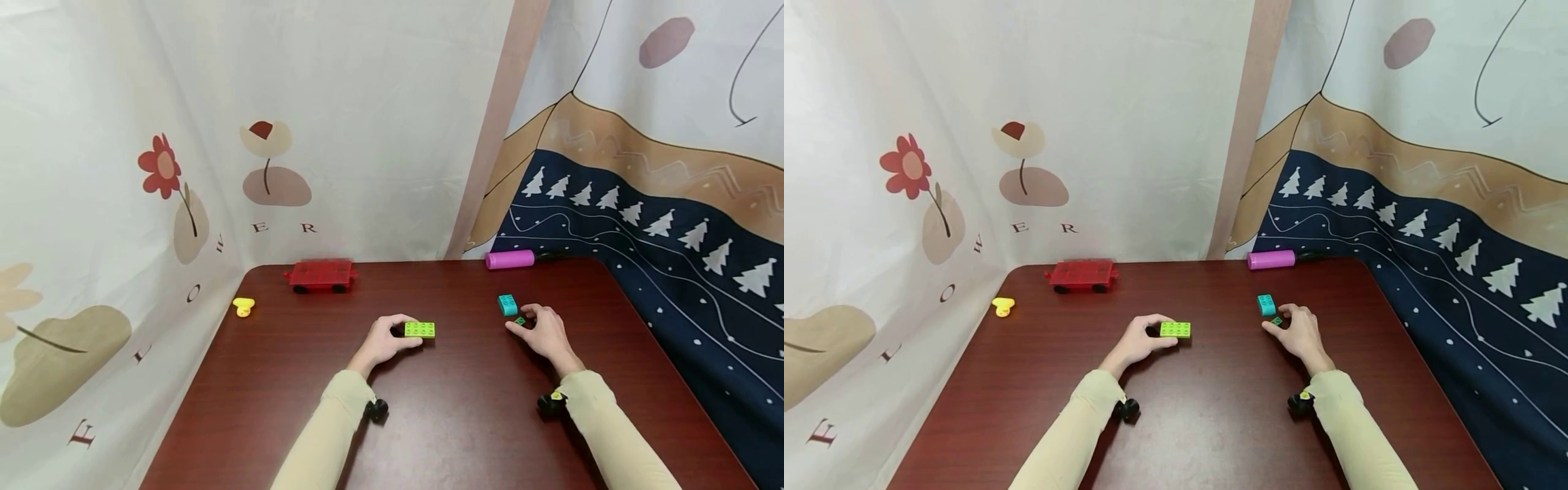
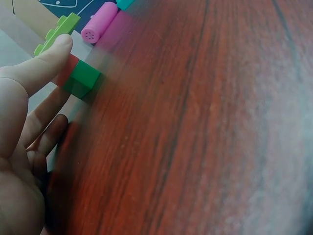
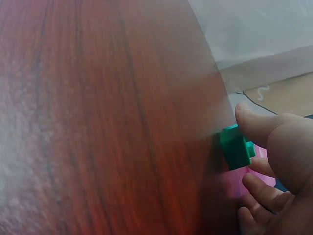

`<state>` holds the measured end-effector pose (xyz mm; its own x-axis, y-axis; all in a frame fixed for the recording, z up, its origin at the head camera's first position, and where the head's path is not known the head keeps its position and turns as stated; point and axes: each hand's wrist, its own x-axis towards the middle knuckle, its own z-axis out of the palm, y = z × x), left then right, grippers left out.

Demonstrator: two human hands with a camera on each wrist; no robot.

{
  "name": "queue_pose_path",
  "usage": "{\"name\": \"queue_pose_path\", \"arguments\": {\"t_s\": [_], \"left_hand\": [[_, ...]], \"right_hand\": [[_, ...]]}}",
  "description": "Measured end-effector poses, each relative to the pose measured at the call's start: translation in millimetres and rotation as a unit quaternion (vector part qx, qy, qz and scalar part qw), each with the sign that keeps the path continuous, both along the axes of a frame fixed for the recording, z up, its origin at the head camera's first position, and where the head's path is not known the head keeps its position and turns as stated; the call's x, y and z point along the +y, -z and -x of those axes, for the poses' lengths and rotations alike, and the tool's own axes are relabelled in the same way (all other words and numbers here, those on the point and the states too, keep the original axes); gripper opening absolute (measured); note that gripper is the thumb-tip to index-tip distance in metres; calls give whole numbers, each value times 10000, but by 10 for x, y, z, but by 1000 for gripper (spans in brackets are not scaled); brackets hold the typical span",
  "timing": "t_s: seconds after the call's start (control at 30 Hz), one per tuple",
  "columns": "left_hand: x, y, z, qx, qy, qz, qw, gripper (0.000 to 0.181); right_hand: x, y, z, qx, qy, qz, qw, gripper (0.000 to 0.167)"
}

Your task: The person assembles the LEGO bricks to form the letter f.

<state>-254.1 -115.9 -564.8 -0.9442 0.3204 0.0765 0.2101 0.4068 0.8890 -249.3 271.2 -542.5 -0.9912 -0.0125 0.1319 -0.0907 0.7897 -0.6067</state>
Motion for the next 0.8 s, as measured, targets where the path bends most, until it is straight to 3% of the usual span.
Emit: {"name": "queue_pose_path", "arguments": {"t_s": [0.43,0.8], "left_hand": [[6,-10,1,35,-27,37,10000,33],[6,12,2,23,-63,102,9999,34]], "right_hand": [[-5,46,-12,30,-82,-126,9999,59],[-1,57,-34,159,-123,-267,9994,49]]}}
